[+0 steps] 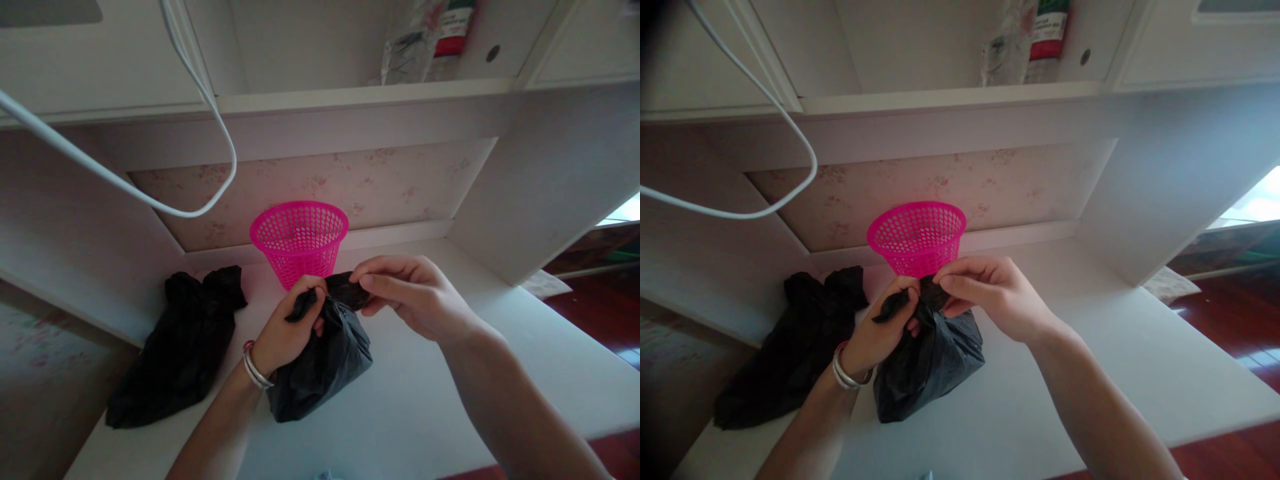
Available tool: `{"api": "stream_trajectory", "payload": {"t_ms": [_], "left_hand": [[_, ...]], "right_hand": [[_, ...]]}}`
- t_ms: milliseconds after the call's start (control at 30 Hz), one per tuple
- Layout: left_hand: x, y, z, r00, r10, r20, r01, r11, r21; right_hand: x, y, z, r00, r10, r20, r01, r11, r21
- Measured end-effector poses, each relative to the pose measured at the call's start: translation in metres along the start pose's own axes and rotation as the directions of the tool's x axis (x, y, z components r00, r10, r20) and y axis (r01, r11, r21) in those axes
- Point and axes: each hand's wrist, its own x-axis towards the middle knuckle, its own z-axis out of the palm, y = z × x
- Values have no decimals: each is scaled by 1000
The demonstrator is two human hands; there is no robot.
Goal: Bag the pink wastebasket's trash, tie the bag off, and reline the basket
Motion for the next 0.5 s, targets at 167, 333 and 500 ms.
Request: {"api": "stream_trajectory", "payload": {"t_ms": [167,333,500], "left_hand": [[0,3,6,991,31,-131,-20,996,86],[-3,-2,9,965,161,-209,-128,979,160],[-8,-10,7,938,274,-214,-198,927,319]], "right_hand": [[-18,13,16,981,114,154,-95,987,-130],[-21,30,29,987,53,150,8,924,-383],[-11,35,33,999,-30,-35,1,772,-635]]}}
